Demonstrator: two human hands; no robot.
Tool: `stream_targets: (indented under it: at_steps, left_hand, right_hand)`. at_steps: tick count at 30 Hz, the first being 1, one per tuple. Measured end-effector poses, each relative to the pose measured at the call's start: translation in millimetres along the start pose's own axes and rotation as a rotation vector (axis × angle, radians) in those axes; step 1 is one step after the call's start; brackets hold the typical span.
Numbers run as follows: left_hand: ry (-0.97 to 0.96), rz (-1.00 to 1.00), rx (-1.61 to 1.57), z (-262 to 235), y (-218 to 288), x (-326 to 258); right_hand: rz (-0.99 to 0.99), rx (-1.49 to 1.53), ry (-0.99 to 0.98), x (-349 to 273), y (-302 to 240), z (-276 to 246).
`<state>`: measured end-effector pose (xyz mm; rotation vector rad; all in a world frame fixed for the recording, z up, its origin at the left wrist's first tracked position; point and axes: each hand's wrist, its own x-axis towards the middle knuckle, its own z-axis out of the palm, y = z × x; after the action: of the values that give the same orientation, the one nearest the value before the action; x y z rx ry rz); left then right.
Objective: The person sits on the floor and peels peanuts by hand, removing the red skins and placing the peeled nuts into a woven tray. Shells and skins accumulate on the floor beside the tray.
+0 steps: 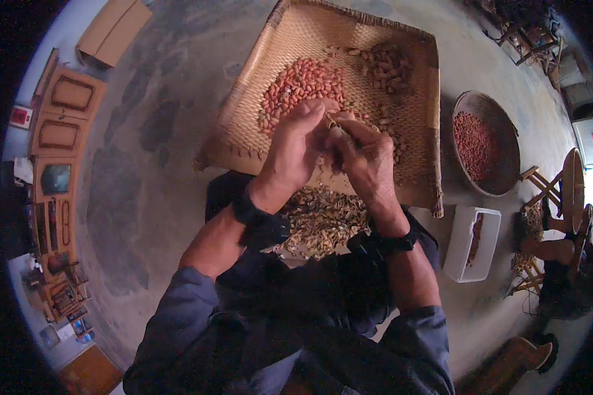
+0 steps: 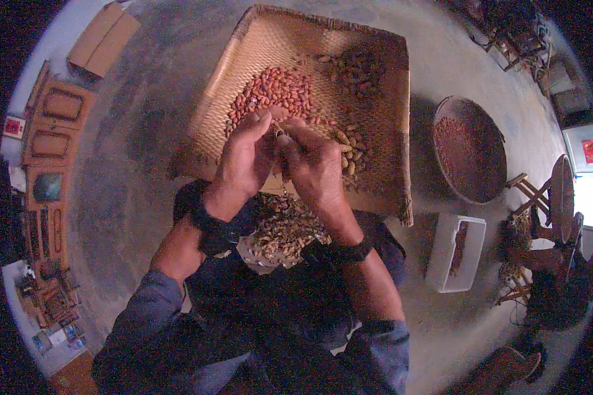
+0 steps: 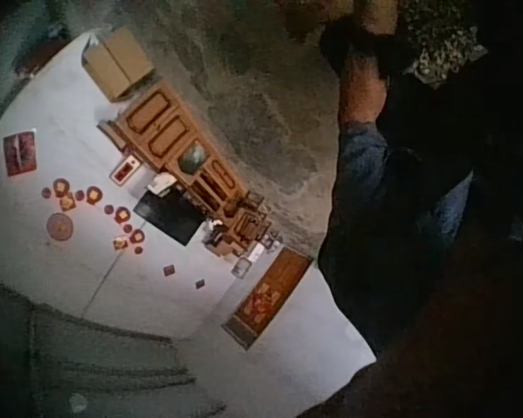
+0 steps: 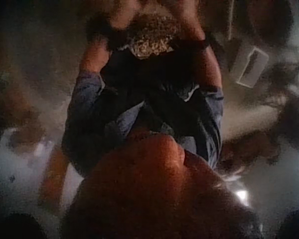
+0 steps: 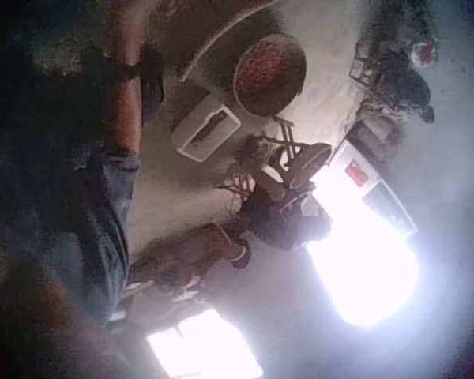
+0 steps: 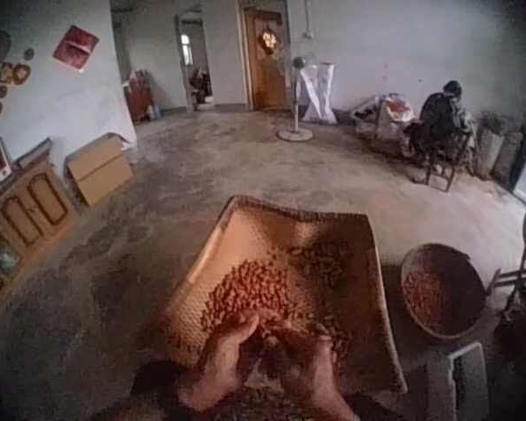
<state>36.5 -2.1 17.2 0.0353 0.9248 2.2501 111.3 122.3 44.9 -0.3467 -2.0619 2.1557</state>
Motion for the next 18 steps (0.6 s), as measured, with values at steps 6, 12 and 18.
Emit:
stream_targets:
  at_steps: [6,12,18]
  left_hand:
    - [0.059,0.037,0.152,2.9,0.3,-4.8]
    - [0.113,0.014,0.169,5.6,4.3,-4.1]
    - [0.053,-0.004,0.13,8.1,9.4,-8.3]
  right_hand:
    - [0.048,0.072,-0.019,0.9,-1.6,-1.2]
    - [0.063,0.187,-0.067,3.1,7.9,-2.6]
    - [0.208,0.525,-0.097,4.8,12.8,-1.3]
